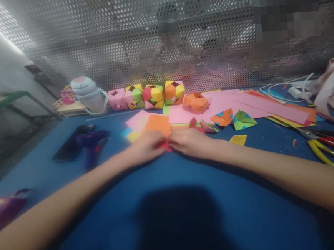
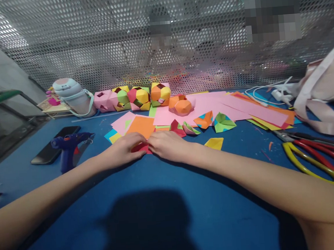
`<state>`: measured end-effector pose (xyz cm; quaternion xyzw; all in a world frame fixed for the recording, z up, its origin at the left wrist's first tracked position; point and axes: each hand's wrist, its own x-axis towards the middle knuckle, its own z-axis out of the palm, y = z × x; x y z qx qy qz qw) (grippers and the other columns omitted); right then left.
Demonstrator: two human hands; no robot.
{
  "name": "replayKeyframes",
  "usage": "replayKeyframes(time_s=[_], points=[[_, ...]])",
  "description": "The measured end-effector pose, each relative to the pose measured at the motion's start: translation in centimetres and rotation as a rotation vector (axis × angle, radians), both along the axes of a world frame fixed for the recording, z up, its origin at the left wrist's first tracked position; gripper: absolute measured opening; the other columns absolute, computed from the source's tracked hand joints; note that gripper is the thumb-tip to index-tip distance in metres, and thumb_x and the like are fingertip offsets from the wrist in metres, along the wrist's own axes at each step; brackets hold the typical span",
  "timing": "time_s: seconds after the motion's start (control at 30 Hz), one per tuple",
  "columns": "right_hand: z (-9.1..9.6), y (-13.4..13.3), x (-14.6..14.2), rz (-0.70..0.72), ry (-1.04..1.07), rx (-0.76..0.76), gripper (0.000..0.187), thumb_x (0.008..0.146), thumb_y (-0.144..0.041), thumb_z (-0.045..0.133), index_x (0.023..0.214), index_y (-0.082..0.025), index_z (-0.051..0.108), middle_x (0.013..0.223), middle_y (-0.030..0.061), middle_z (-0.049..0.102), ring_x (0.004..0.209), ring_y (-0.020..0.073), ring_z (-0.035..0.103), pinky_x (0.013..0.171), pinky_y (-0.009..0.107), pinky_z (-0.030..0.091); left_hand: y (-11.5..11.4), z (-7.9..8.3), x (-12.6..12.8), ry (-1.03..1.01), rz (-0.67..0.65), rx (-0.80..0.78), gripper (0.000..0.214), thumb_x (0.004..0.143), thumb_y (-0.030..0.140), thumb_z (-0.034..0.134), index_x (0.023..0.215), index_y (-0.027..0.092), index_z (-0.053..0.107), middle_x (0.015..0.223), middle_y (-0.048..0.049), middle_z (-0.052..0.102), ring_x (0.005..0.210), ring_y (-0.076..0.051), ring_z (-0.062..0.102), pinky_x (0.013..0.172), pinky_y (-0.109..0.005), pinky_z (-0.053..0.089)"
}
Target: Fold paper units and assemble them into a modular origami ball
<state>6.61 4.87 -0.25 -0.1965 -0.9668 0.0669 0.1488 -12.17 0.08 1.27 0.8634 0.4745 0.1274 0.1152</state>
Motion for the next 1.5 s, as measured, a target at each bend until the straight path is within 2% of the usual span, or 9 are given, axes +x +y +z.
replayKeyframes(time_s=[0.17, 0.27, 0.37, 0.5, 0.67, 0.93, 1.07, 1.2, 1.5], points=[[0.5, 0.0, 0.2, -0.037, -0.018, -0.057, 0.018, 0.089, -0.012, 0.048, 0.078, -0.012, 0.062, 0.079, 0.007, 0.062, 0.071, 0.0151, 0.052, 0.063, 0.026, 0.036, -0.1, 0.2, -0.2, 0.146, -0.06, 0.054, 0.022, 0.088, 0.03, 0.046, 0.084, 0.014, 0.06, 0.088, -0.0096, 0.063, 0.081, -0.02, 0.058, 0.072, -0.031, 0.046], [0.5, 0.1, 0.3, -0.001, -0.028, -0.058, 0.015, 0.088, -0.01, 0.049, 0.081, -0.012, 0.062, 0.081, 0.007, 0.062, 0.073, 0.0155, 0.052, 0.064, 0.025, 0.037, 0.0, 0.3, -0.5, 0.174, -0.095, 0.064, 0.02, 0.087, 0.03, 0.048, 0.089, 0.014, 0.06, 0.09, -0.0091, 0.063, 0.082, -0.02, 0.058, 0.071, -0.03, 0.046], [0.2, 0.3, 0.3, 0.029, -0.039, -0.035, 0.014, 0.089, -0.012, 0.048, 0.084, -0.011, 0.062, 0.084, 0.0084, 0.062, 0.076, 0.0166, 0.054, 0.065, 0.026, 0.039, 0.1, 0.5, -0.6, 0.183, -0.115, 0.072, 0.022, 0.089, 0.029, 0.043, 0.092, 0.015, 0.06, 0.092, -0.0094, 0.063, 0.083, -0.019, 0.058, 0.073, -0.029, 0.045], [0.3, 0.5, 0.1, 0.045, -0.05, 0.015, 0.016, 0.091, -0.015, 0.048, 0.087, -0.01, 0.063, 0.086, 0.0108, 0.063, 0.079, 0.0184, 0.055, 0.067, 0.028, 0.041, 0.2, 0.7, -0.5, 0.203, -0.091, 0.054, 0.026, 0.088, 0.034, 0.043, 0.094, 0.015, 0.061, 0.094, -0.0098, 0.064, 0.084, -0.02, 0.059, 0.072, -0.03, 0.045], [0.8, 0.8, 0.2, 0.08, -0.085, -0.02, 0.012, 0.087, -0.021, 0.058, 0.088, -0.011, 0.063, 0.087, 0.0099, 0.063, 0.077, 0.0177, 0.055, 0.067, 0.028, 0.041, 0.1, 1.0, -0.4, 0.155, -0.047, -0.006, 0.029, 0.086, 0.038, 0.046, 0.093, 0.015, 0.061, 0.094, -0.01, 0.064, 0.085, -0.021, 0.059, 0.074, -0.032, 0.046], [0.1, 1.4, -0.4, 0.137, -0.18, 0.169, 0.019, 0.09, -0.011, 0.045, 0.09, -0.009, 0.065, 0.086, 0.0118, 0.064, 0.077, 0.0186, 0.054, 0.068, 0.03, 0.04, 0.4, 1.0, -0.6, 0.14, -0.078, -0.013, 0.018, 0.081, 0.028, 0.051, 0.091, 0.016, 0.059, 0.091, -0.0073, 0.061, 0.084, -0.019, 0.056, 0.075, -0.031, 0.045], [1.3, 1.1, -0.1, 0.163, -0.191, 0.127, 0.016, 0.088, -0.017, 0.051, 0.086, -0.01, 0.066, 0.084, 0.0102, 0.063, 0.073, 0.0173, 0.054, 0.066, 0.029, 0.039, 0.4, 1.1, -0.6, 0.15, -0.078, -0.026, 0.015, 0.078, 0.024, 0.051, 0.087, 0.016, 0.058, 0.088, -0.0063, 0.059, 0.082, -0.019, 0.055, 0.073, -0.03, 0.044], [2.3, 0.8, 0.3, 0.207, -0.224, 0.103, 0.014, 0.087, -0.014, 0.051, 0.088, -0.011, 0.065, 0.082, 0.0088, 0.064, 0.072, 0.0171, 0.053, 0.065, 0.028, 0.037, 0.4, 1.6, -0.7, 0.179, -0.064, -0.058, 0.016, 0.074, 0.021, 0.05, 0.088, 0.016, 0.057, 0.089, -0.0066, 0.058, 0.08, -0.019, 0.054, 0.071, -0.03, 0.044], [0.6, 1.2, -0.2, 0.206, -0.214, 0.254, 0.023, 0.093, -0.016, 0.041, 0.093, -0.009, 0.063, 0.087, 0.0117, 0.065, 0.075, 0.0185, 0.055, 0.067, 0.031, 0.037, 0.6, 1.8, -0.8, 0.221, -0.059, -0.077, 0.017, 0.074, 0.024, 0.051, 0.089, 0.016, 0.055, 0.089, -0.007, 0.058, 0.08, -0.02, 0.055, 0.07, -0.031, 0.044]])
